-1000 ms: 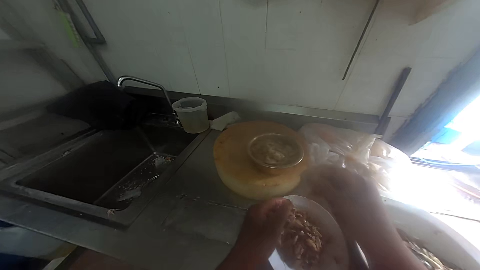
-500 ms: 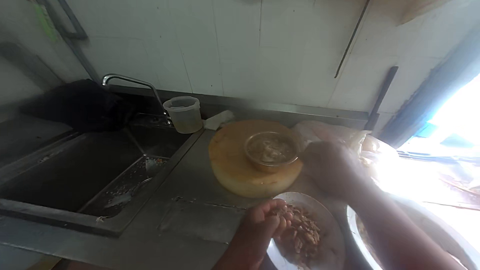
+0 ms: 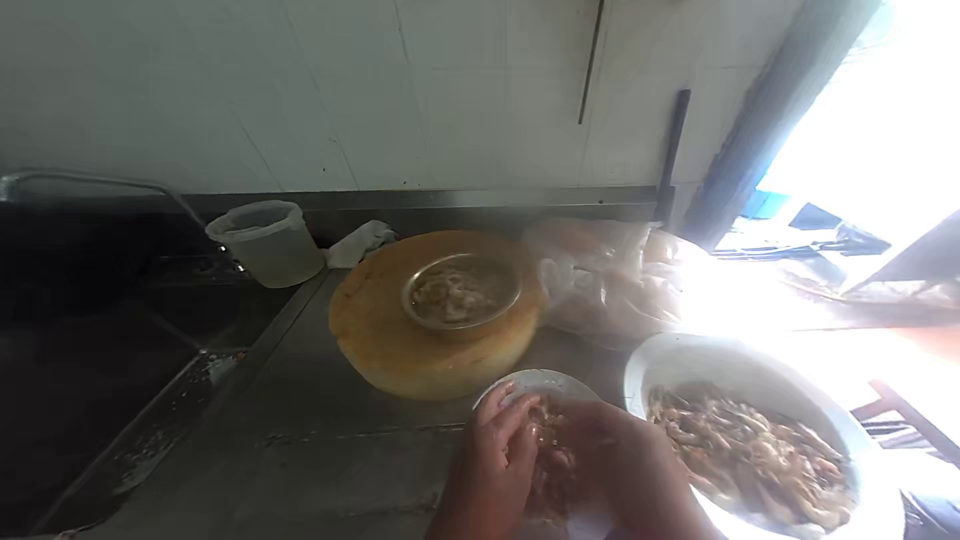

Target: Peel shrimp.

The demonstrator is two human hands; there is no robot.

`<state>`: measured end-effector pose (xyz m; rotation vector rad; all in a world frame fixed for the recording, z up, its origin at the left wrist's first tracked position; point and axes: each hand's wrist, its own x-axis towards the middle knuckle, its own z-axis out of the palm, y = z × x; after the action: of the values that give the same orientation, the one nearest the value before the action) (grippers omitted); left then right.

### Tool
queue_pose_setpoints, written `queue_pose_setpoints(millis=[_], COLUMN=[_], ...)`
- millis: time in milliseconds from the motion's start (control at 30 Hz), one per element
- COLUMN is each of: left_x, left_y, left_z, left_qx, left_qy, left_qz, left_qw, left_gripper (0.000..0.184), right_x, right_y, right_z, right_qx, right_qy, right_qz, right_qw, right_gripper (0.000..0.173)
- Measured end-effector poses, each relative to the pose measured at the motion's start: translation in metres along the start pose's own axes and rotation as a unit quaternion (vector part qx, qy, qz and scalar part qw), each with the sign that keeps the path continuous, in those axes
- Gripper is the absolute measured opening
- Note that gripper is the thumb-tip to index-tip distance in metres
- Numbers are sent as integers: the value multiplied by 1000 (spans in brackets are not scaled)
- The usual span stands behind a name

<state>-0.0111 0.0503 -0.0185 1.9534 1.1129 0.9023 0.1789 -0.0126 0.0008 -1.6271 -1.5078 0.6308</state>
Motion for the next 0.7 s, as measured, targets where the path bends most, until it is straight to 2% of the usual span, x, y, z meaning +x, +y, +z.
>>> queue_pose_setpoints(millis=[67, 133, 267, 367, 500, 600, 633, 700], left_x=[1, 3, 4, 1, 2, 6, 8, 5], left_y=[1, 5, 5, 4, -6, -12, -8, 2], left_z=[0, 2, 4, 3, 4, -3, -5, -6], left_qx=[42, 15, -38, -52, -15, 102, 113, 57], left_qy=[-15, -51, -78, -60, -18, -77, -113, -121], left_qz=[38, 61, 46, 62, 69, -10, -35, -14], left_qw=[998, 997, 995, 995, 997, 992, 986, 991], left_gripper=[32, 30, 22, 19, 15, 26, 34, 40], right_x=[-3, -5, -5, -6, -5, -4, -4, -5], right_y=[6, 9, 15, 18, 13, 13, 14, 14], right_z=[-4, -5, -5, -4, -11, -19, -21, -20], right_qx=[10, 33, 120, 201, 344, 281, 226, 117], right_qy=[6, 7, -26, -69, -96, -63, -56, -49], right_qz=[-4, -6, -18, -28, -3, -31, -45, -62], right_qw=[1000, 999, 992, 977, 934, 957, 971, 990], right_gripper=[16, 16, 16, 18, 23, 21, 20, 23])
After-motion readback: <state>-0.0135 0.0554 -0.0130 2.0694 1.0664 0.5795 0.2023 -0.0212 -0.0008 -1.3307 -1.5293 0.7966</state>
